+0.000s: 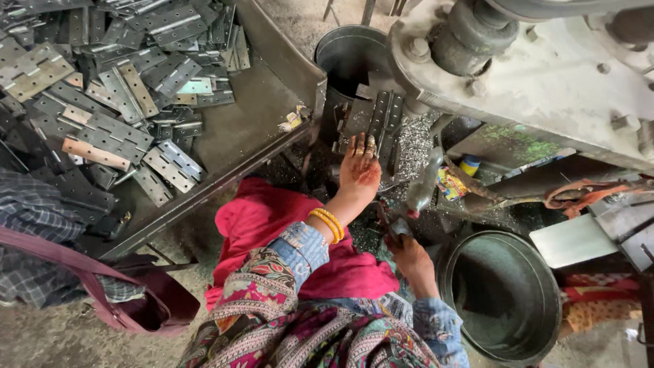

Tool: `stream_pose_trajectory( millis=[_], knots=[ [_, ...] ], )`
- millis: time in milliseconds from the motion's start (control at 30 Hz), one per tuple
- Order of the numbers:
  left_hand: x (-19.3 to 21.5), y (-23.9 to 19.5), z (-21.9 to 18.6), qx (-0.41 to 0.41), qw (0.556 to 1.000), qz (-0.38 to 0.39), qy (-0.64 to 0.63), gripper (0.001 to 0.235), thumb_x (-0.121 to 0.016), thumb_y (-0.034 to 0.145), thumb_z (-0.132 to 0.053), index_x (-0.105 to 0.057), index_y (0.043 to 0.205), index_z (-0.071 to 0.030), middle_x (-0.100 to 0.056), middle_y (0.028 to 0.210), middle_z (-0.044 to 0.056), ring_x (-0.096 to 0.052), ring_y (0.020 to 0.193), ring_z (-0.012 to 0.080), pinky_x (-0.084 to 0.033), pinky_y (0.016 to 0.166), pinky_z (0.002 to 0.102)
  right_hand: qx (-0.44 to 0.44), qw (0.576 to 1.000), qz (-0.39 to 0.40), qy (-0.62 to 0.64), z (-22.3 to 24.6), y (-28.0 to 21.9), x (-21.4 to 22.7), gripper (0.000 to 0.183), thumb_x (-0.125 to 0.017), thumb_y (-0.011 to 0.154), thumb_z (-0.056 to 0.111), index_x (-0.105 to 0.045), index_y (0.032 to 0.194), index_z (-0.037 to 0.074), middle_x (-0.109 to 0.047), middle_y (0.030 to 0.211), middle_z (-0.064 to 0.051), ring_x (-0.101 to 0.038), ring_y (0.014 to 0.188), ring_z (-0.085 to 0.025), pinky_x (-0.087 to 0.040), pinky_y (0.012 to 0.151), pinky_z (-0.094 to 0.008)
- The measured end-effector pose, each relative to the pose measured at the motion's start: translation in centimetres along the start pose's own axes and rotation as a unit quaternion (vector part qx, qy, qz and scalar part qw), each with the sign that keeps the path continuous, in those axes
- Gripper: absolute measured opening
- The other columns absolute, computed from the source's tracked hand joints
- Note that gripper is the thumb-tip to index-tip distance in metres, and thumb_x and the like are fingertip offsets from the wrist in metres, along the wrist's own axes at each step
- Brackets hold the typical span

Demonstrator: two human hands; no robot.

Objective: The person picks up metal hinges one at a time from a large pile and places them into a machine to be processed.

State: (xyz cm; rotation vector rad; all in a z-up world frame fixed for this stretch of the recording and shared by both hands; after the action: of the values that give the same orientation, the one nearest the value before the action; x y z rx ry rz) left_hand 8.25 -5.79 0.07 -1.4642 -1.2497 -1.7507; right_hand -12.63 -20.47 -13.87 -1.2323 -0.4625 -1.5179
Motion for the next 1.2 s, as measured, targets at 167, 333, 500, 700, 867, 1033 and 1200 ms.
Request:
stream_pose_trajectory(
  millis=[167,333,500,700,867,1033,1200],
  knots=[
    [0.9,-0.8,0.8,-0.002,1.0,-0.003,-0.009,0.051,-0.04,0.097,-0.019,-0.053,0.142,0.002,-0.049,0.156,0.015,-0.038,0.149,0.0314,-0.022,0.126,0.047,-0.01,0.999,-0.028,-0.015,1.5,-2.3,-1.5,0.047,-0.06,0.098,0.053,-0.07,0.108,0.008,-0.074,0.097,-0.026,-0.069,0.096,-0.045,-0.052,0.081,-0.055],
    [-1.0,-0.3,0.2,-0.007,1.0,-0.003,0.0,0.053,-0.039,0.097,-0.021,-0.052,0.143,-0.001,-0.046,0.157,0.013,-0.035,0.149,0.0315,-0.022,0.125,0.048,0.057,0.995,-0.037,0.072,1.7,0.4,0.6,0.046,-0.064,0.095,0.05,-0.071,0.104,0.005,-0.072,0.095,-0.029,-0.067,0.094,-0.048,-0.052,0.075,-0.055],
    [-1.7,-0.1,0.9,0.002,0.999,-0.018,-0.031,0.051,-0.04,0.096,-0.02,-0.054,0.143,-0.004,-0.043,0.16,0.011,-0.033,0.151,0.0327,-0.02,0.127,0.049,0.061,0.995,-0.078,0.032,-1.7,0.1,-5.0,0.043,-0.067,0.097,0.047,-0.071,0.103,0.004,-0.072,0.095,-0.027,-0.067,0.092,-0.046,-0.051,0.074,-0.054],
    [-2.9,1.7,-0.4,-0.033,0.997,0.071,0.017,0.048,-0.04,0.101,-0.022,-0.056,0.142,-0.001,-0.039,0.164,0.013,-0.029,0.155,0.0347,-0.014,0.127,0.053,0.131,0.97,-0.025,0.202,1.1,-0.3,0.1,0.028,-0.062,0.09,0.028,-0.072,0.106,0.008,-0.078,0.087,-0.018,-0.075,0.079,-0.04,-0.055,0.066,-0.05],
    [-1.2,1.5,0.1,0.003,0.998,0.058,-0.014,0.051,-0.037,0.1,-0.023,-0.05,0.147,-0.005,-0.036,0.165,0.01,-0.027,0.154,0.0338,-0.013,0.126,0.052,0.026,0.991,-0.069,0.114,0.8,-1.8,-3.3,0.045,-0.064,0.094,0.046,-0.069,0.105,0.003,-0.071,0.083,-0.027,-0.067,0.081,-0.048,-0.052,0.069,-0.055],
    [-1.3,2.8,1.2,0.006,0.991,0.095,-0.094,0.052,-0.033,0.103,-0.016,-0.045,0.152,-0.011,-0.031,0.167,0.005,-0.018,0.156,0.032,-0.005,0.128,0.055,0.072,0.992,-0.04,0.096,1.8,-0.5,-0.5,0.046,-0.064,0.094,0.048,-0.071,0.106,0.004,-0.07,0.086,-0.028,-0.067,0.084,-0.049,-0.051,0.067,-0.056],
    [-1.1,4.6,0.7,0.027,0.997,0.074,-0.025,0.05,-0.034,0.104,-0.019,-0.045,0.152,-0.011,-0.033,0.166,0.006,-0.021,0.156,0.0322,-0.006,0.128,0.055,-0.023,0.998,0.023,0.057,0.7,-0.9,-1.1,0.049,-0.061,0.094,0.053,-0.071,0.096,0.005,-0.073,0.081,-0.023,-0.075,0.078,-0.043,-0.054,0.07,-0.051]
  ],
)
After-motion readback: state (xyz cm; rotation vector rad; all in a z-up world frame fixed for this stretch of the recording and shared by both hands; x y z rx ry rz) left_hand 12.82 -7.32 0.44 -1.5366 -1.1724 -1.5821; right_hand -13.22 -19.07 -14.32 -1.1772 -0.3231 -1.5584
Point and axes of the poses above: each hand's wrist, its own y-axis towards the middle knuckle, its own x-axis out of the back of the hand, z = x × y, the point moved 10 cm from there along y, towards the middle knuckle
